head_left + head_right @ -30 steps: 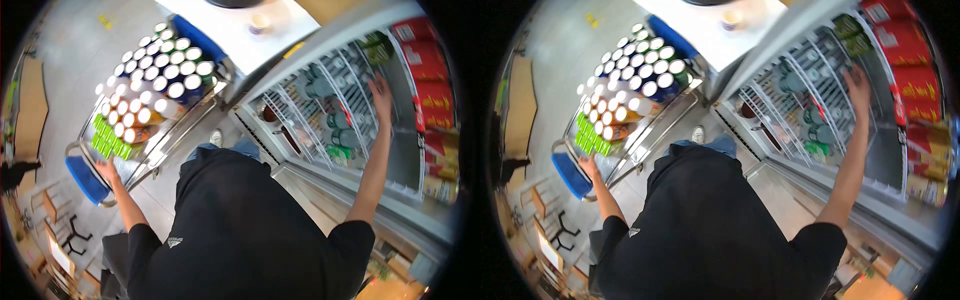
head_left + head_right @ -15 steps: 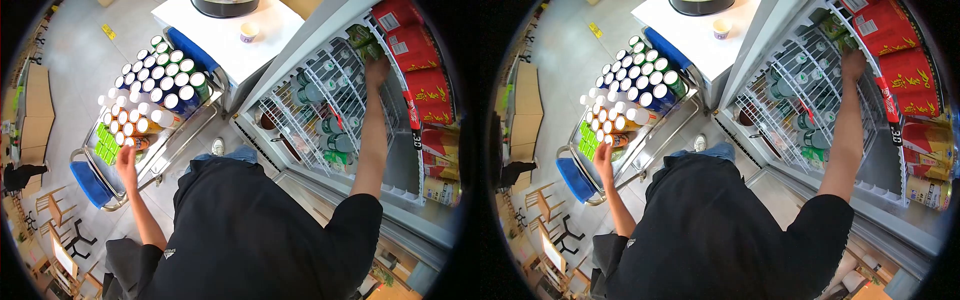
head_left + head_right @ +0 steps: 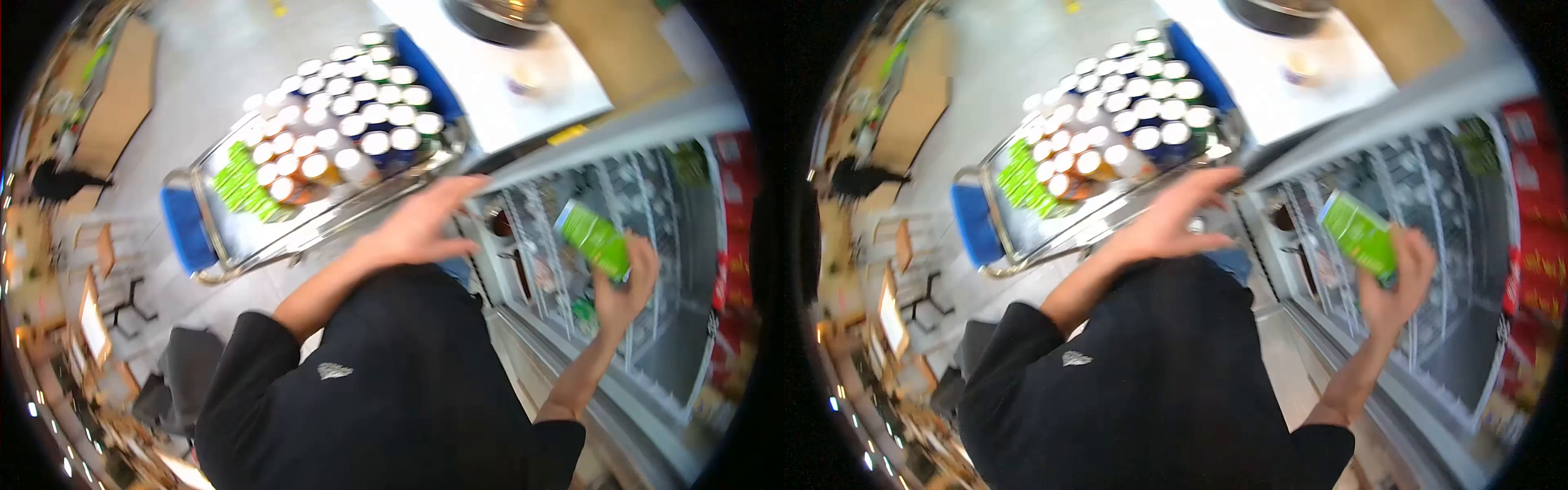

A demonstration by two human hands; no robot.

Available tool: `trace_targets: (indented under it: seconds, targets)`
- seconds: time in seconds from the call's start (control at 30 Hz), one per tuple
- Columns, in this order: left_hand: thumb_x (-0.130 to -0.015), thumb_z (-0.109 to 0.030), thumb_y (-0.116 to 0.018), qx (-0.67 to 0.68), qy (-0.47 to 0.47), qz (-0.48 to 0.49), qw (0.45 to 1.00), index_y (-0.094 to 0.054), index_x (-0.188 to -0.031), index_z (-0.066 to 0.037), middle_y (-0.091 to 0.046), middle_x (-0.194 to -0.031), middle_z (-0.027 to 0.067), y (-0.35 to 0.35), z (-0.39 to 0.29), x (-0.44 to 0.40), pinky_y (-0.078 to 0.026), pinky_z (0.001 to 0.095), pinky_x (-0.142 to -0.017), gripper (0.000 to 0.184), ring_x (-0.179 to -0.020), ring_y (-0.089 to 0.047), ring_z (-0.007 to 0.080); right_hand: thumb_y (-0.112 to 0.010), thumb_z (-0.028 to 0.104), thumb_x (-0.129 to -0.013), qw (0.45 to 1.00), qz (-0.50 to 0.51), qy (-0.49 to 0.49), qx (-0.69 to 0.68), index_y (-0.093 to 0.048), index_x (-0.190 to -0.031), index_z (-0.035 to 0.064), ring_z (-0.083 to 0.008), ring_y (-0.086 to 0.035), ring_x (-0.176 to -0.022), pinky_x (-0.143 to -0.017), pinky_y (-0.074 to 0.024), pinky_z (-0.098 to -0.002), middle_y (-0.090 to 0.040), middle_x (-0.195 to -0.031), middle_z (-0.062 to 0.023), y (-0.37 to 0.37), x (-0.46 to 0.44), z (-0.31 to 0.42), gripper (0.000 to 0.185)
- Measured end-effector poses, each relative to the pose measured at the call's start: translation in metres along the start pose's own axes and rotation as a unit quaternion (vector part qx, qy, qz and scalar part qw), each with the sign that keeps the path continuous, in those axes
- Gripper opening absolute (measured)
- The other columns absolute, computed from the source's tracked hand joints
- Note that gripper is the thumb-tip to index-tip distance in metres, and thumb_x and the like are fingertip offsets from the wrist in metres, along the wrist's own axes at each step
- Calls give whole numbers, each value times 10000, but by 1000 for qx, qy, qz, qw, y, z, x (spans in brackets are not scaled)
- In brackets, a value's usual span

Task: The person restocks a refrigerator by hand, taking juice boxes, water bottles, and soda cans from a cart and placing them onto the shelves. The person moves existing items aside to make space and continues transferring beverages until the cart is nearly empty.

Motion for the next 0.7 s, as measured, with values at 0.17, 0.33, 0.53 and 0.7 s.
trace_targets:
  seconds: [0.17,0.33,0.53,0.7]
  targets:
    - [-781,-284,-740,-142,-68,61,986,-421,-1355,-40,-526,-1200,162,-16,-34,17,-536,408,-785,700,-985,-607,360,-770,-16,-652,966,142,55,-208,-567,-1270,39,-333,-578,-1086,-946,-459,-398,-567,-1227,-156,-117,19,93,653]
    - [-775,-245,-763,-145,30,-74,986,-530,-1262,-55,-611,-1048,156,62,14,75,-536,394,-770,572,-911,-640,336,-739,-23,-714,960,175,58,-212,-501,-1335,39,-353,-535,-1192,-986,-446,-400,-513,-1337,-170,-153,5,124,668]
    - [-712,-225,-821,-227,330,-308,863,-584,-1145,-36,-659,-984,137,223,71,244,-507,347,-790,529,-916,-646,249,-678,-26,-808,952,156,-96,-244,-492,-1349,15,-277,-570,-1171,-982,-464,-377,-477,-1388,-158,-145,11,44,574]
    - [-711,-310,-799,-379,482,-257,747,-568,-1100,-42,-648,-1016,174,277,141,362,-495,416,-813,525,-951,-627,350,-611,-1,-898,964,109,-169,-177,-483,-1366,20,-253,-580,-1147,-966,-473,-365,-483,-1371,-146,-117,26,-22,486]
Point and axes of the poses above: each hand's wrist, its own x-axis away from the middle knuckle, its own y-axis out of the back of the hand, z = x × y, the point moved 10 cm from there along -x, towards the middle knuckle
